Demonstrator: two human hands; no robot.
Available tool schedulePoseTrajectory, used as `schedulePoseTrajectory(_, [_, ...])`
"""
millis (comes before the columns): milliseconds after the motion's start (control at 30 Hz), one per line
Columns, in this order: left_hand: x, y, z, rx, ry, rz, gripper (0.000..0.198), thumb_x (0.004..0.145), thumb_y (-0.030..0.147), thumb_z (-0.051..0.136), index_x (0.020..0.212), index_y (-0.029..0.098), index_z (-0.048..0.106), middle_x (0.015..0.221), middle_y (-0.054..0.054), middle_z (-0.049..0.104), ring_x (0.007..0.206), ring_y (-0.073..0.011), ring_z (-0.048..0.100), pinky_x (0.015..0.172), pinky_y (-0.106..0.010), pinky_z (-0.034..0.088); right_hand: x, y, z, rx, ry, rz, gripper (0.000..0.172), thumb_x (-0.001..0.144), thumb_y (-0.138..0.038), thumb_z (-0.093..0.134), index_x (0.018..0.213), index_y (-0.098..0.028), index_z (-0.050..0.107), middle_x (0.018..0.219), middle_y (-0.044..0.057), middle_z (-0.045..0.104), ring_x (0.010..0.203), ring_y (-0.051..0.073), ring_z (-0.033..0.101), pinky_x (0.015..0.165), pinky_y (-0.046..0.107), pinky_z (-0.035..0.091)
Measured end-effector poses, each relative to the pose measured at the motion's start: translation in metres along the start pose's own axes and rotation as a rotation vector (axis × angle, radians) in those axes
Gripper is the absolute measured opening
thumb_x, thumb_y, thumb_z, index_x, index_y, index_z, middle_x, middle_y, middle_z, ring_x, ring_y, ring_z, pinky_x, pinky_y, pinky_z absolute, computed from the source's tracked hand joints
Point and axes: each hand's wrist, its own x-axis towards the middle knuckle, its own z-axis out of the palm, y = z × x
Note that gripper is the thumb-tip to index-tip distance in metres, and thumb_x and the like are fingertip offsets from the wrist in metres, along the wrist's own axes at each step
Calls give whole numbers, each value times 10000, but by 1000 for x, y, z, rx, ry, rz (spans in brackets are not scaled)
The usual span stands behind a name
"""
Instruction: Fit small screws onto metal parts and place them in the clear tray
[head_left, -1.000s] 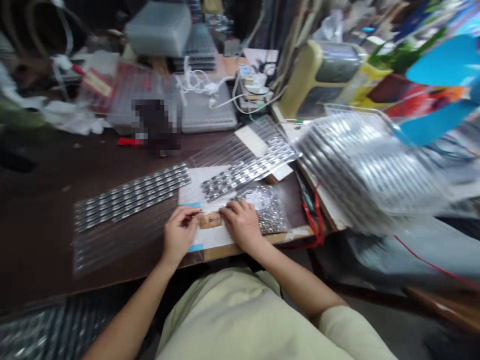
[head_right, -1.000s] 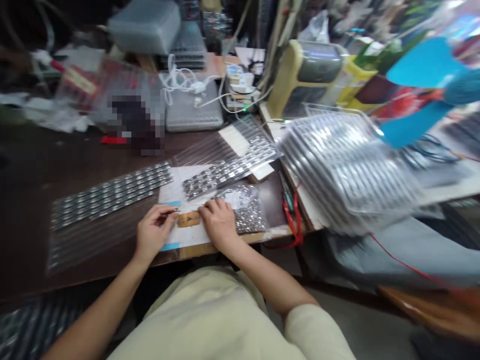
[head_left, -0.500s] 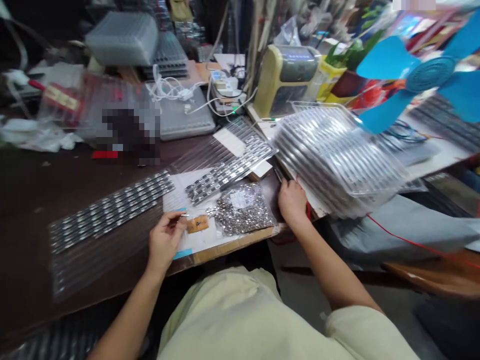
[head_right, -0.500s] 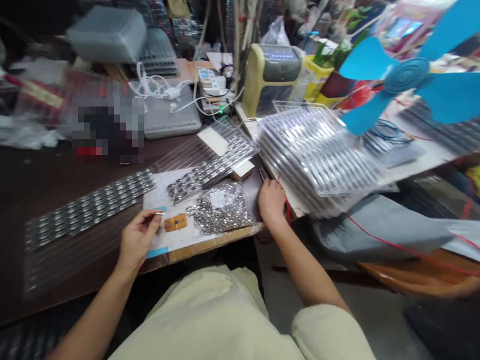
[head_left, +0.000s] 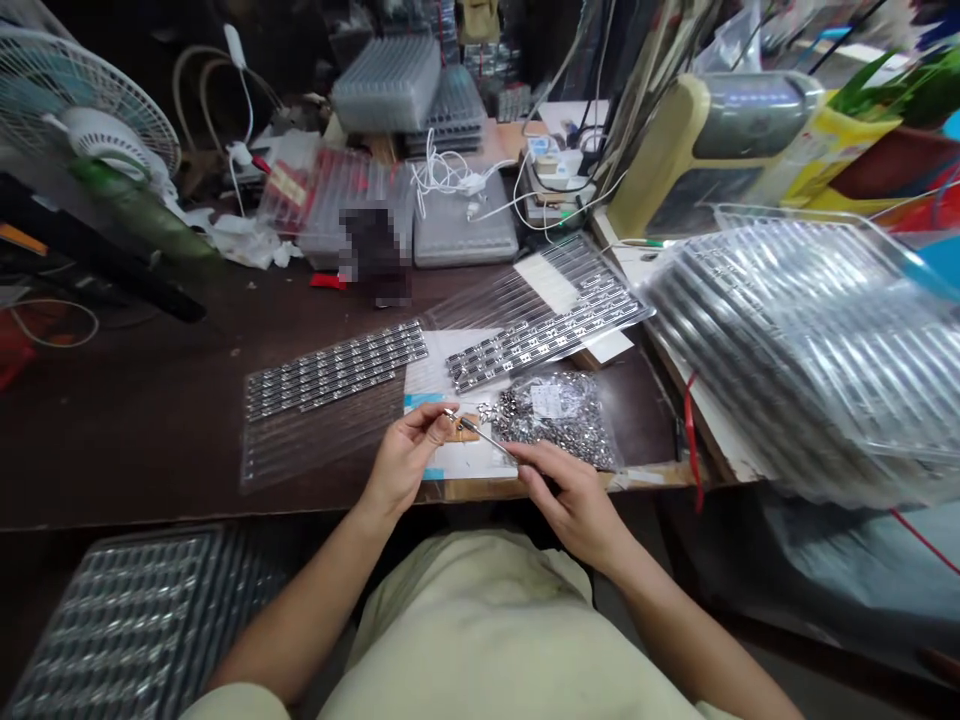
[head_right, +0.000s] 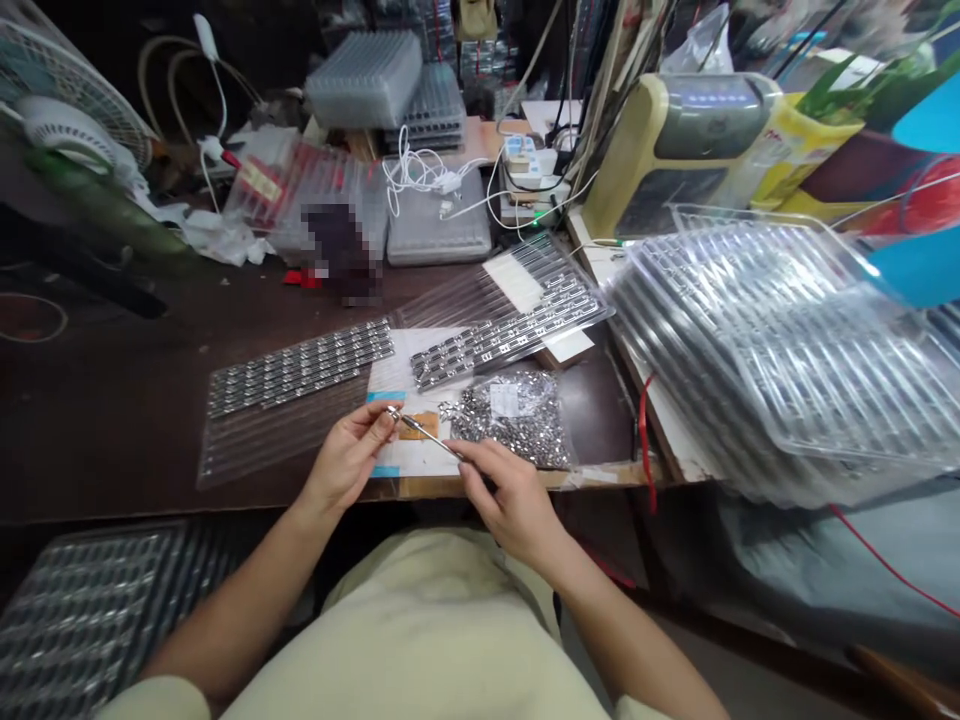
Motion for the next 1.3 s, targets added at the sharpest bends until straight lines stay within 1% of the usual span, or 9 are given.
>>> schedulePoseTrajectory(167, [-2,3,-4,70,-12,48,292,673,374,793,873,170,734,812,-29,698,715,-111,599,703,-213,469,5,5,-4,140,-76,85,299,946,-326,453,1154,-214,635,944,59,644,823,136,588,752,263,477])
schedulePoseTrajectory(333, [0,9,-9,183,-79,151,222,701,352,775,827,174,732,841,-36,692,797,-136,612,761,-226,471,4,9,-2,470,-327,241,433,965,-448,380,1261,-186,556,752,12,594,422,44,380,397,180,332])
schedulePoseTrajectory(600, [-3,12,-5,126,47,48,293,650,401,800,756,143,711,763,-34,674,650,-102,548,634,-203,436,3,5,7,-199,157,45,305,942,-306,443,1152,-306,664,984,75,652,838,146,585,765,268,467])
schedulePoseTrajectory(700, [-3,19,-11,89,-76,18,320,604,404,830,765,148,726,740,-28,637,623,-93,512,609,-202,430,6,3,4,185,-110,167,321,913,-443,487,1068,-223,662,837,54,650,583,97,518,538,216,436])
schedulePoseTrajectory(767, [-2,23,-16,104,-190,15,312,593,402,837,742,149,729,746,-31,620,634,-96,511,613,-206,434,8,2,1,530,-432,300,434,924,-540,402,1033,-183,622,690,8,607,396,51,327,385,189,296])
schedulePoseTrajectory(833, [-1,24,-21,136,-207,15,300,608,399,830,745,151,731,744,-34,624,633,-98,512,611,-206,434,9,1,-1,713,-570,382,467,926,-578,354,1039,-179,569,646,-22,577,364,36,220,361,183,218])
schedulePoseTrajectory(1000, [-1,18,-25,220,-128,78,241,686,361,785,805,158,730,794,-47,675,704,-127,568,687,-228,459,9,0,4,336,-73,281,326,762,-471,688,876,-193,561,755,-1,590,639,93,497,580,205,400])
schedulePoseTrajectory(1167, [0,14,-26,236,-135,105,229,698,354,777,809,159,728,812,-48,673,744,-138,582,711,-229,468,10,2,8,546,-331,384,403,906,-538,433,939,-168,587,661,-13,580,459,64,413,459,205,335])
schedulePoseTrajectory(1300, [0,11,-27,232,-119,105,228,703,356,773,817,163,730,815,-46,667,751,-139,580,718,-230,470,12,5,9,471,-113,327,374,728,-493,711,870,-177,570,768,-10,576,648,88,509,594,207,410])
